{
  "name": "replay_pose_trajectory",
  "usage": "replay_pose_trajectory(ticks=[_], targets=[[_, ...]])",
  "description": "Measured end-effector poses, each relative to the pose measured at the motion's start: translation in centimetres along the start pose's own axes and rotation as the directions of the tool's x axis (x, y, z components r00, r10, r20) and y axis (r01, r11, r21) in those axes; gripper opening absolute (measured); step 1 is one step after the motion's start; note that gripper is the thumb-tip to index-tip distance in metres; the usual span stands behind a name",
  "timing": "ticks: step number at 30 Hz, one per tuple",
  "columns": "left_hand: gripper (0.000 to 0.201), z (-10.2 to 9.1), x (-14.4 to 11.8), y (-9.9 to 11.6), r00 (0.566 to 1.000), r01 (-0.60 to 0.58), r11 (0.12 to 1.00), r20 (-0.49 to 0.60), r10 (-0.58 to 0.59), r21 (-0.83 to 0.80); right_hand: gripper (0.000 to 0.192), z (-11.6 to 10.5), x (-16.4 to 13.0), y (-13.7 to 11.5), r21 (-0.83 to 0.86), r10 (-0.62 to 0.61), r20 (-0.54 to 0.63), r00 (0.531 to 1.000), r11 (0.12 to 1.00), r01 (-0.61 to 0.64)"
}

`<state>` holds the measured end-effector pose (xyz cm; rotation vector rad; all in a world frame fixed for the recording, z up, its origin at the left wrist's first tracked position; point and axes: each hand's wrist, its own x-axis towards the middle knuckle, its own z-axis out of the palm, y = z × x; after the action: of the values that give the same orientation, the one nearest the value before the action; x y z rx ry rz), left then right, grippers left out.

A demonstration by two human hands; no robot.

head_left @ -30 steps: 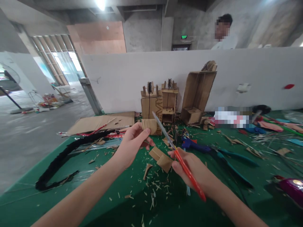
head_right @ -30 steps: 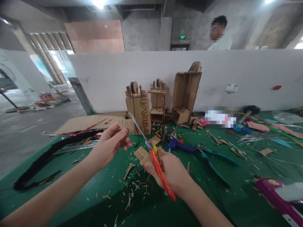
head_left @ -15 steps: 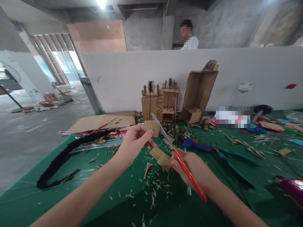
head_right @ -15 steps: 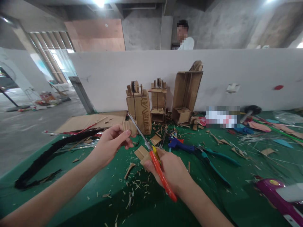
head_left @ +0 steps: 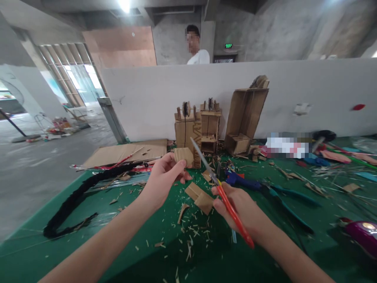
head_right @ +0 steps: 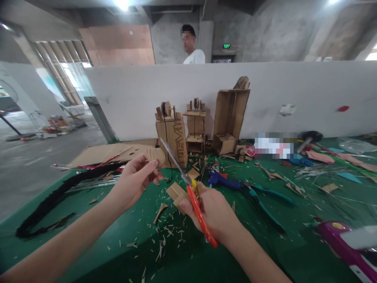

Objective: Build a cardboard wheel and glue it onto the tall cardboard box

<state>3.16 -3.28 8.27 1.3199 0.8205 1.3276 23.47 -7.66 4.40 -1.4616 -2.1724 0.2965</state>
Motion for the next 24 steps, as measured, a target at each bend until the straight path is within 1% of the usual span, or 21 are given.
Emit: replay_pose_trajectory(ticks=[3,5,8,11,15,18,20,24], targets=[[0.015,-0.23,0.14,-0.26,1.0,-0.016,1.0,0.006,0.016,0.004,0.039,0.28,0.1,-0.15,0.051,0.023,0.09,0.996,0.998,-0.027],[0.014,-0.38,0.19,-0.41,0.999,-0.027,0.999,0.02,0.027,0.025,0.039,0.52,0.11,-0.12,0.077,0.019,0.104,0.994,0.997,-0.027],[0.013,-0.52,0.15,-0.49,0.998,-0.052,0.992,0.053,0.046,0.117,0.038,0.72,0.05,-0.01,0.092,0.002,0.116,0.993,0.996,-0.013],[0.013,-0.58,0.09,-0.41,0.994,-0.077,0.981,0.084,0.063,0.179,0.038,0.68,-0.01,-0.03,0.085,0.019,0.147,0.989,0.996,-0.032],[0.016,-0.63,0.09,-0.26,0.994,-0.071,0.982,0.09,0.056,0.176,0.04,0.48,0.0,-0.16,0.069,0.058,0.151,0.987,0.995,-0.069],[0.021,-0.69,0.07,-0.15,0.992,-0.063,0.979,0.116,0.041,0.192,0.043,0.26,0.05,-0.08,0.038,0.073,0.14,0.988,0.996,-0.079],[0.023,-0.73,0.03,-0.08,0.991,-0.052,0.98,0.129,0.027,0.195,0.047,0.13,0.02,0.08,0.021,0.052,0.125,0.991,0.998,-0.055],[0.019,-0.78,0.02,0.1,0.994,-0.025,0.989,0.113,0.008,0.143,0.052,0.0,-0.24,0.38,0.035,-0.002,0.119,0.993,0.999,-0.002]])
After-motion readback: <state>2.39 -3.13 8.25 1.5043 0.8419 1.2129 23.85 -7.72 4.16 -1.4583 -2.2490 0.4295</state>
